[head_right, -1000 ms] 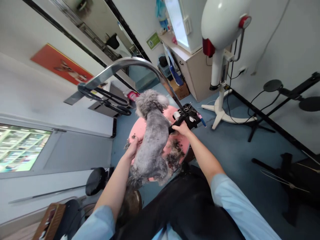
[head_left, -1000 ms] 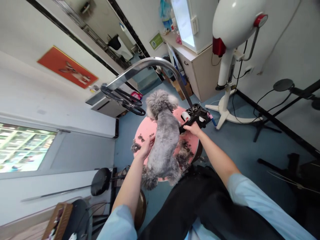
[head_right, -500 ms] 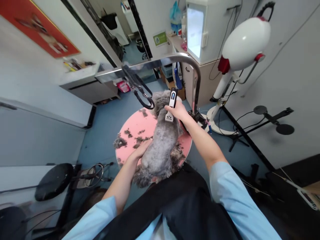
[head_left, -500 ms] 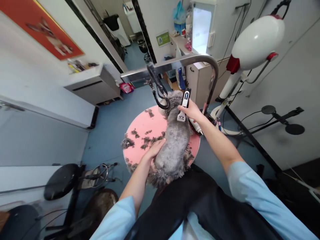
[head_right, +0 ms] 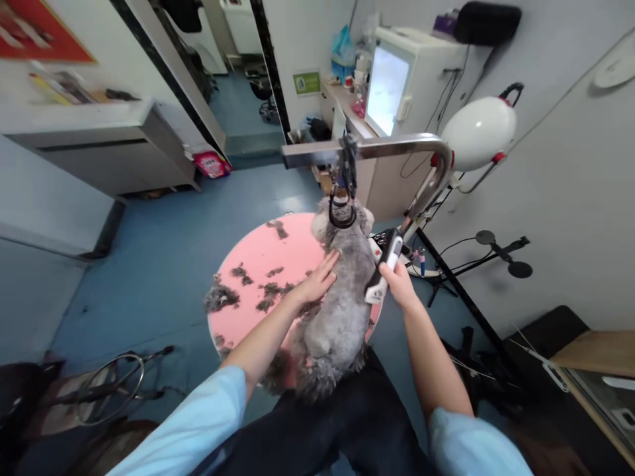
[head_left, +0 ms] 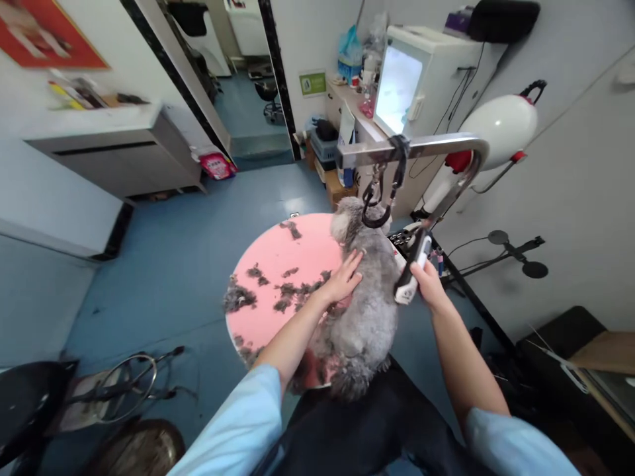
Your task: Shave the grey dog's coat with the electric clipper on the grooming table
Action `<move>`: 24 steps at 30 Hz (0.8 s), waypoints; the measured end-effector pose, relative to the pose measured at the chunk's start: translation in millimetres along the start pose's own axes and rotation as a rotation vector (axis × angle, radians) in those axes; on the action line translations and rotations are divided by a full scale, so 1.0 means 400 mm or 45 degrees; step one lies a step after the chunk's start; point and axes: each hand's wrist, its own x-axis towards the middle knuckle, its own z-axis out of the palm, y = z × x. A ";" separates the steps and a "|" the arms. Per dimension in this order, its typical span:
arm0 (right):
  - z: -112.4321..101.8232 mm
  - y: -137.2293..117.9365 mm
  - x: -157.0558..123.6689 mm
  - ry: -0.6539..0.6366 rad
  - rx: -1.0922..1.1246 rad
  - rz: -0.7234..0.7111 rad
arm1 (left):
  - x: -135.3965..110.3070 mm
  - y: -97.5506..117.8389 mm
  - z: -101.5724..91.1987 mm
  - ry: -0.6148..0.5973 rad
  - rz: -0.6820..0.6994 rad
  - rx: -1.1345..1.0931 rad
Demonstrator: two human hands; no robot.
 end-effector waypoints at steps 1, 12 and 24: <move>-0.020 0.040 -0.036 0.064 0.092 0.039 | 0.007 -0.026 0.011 -0.027 -0.057 0.063; 0.087 0.468 -0.297 0.336 0.702 0.913 | -0.271 -0.320 0.114 -0.506 0.009 0.536; 0.036 0.532 -0.805 1.129 0.747 0.762 | -0.234 -0.427 -0.289 0.051 -0.424 0.160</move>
